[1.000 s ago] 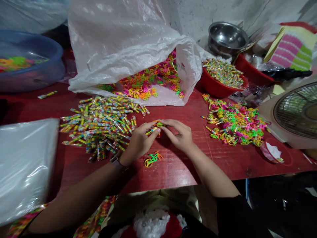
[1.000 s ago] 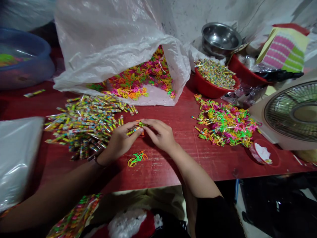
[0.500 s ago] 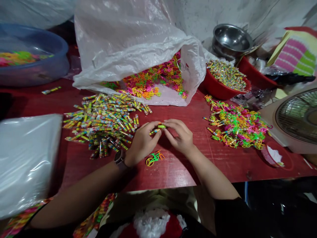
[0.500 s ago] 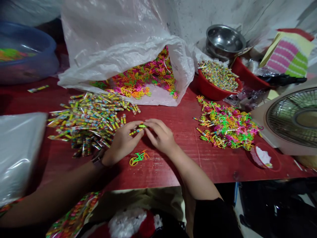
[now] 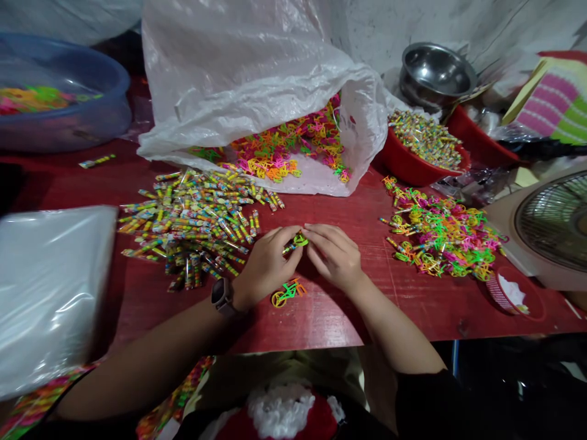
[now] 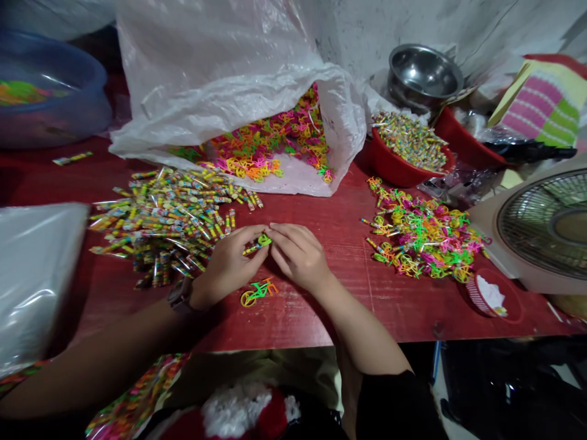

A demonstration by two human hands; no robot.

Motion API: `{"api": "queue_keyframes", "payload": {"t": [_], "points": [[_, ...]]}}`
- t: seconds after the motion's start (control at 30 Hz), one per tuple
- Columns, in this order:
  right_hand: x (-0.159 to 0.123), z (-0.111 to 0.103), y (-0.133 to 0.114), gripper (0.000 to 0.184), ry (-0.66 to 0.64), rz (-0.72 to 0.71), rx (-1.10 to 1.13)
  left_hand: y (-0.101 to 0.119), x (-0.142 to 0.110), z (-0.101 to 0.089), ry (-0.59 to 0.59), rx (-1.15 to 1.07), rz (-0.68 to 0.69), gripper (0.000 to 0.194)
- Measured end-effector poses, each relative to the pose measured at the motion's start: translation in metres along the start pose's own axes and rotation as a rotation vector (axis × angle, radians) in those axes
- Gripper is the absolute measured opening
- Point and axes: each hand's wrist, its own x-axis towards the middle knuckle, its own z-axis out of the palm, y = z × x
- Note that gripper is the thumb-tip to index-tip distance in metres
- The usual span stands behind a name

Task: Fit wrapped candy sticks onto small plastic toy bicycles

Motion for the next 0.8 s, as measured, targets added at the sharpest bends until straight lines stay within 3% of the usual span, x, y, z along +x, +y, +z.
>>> {"api": "queue_keyframes", "payload": {"t": [0.17, 0.4, 0.53, 0.8], "points": [[0.0, 0.0021, -0.0001, 0.035, 0.004, 0.013, -0.033, -0.0008, -0.0017, 0.0028, -0.004, -0.084, -0.021, 0.028], [0.0022, 0.0038, -0.0057, 0.023, 0.104, 0.173, 0.023, 0.0076, -0.001, 0.0005, -0.09, -0.451, -0.265, 0.035], [0.0028, 0.0031, -0.0063, 0.02, 0.137, 0.196, 0.006, 0.0074, 0.0001, 0.0016, -0.123, -0.673, -0.368, 0.039], [0.0044, -0.0022, 0.0005, 0.033, 0.063, 0.088, 0.078, 0.0067, 0.0066, -0.0022, -0.126, -0.664, -0.342, 0.04]]}}
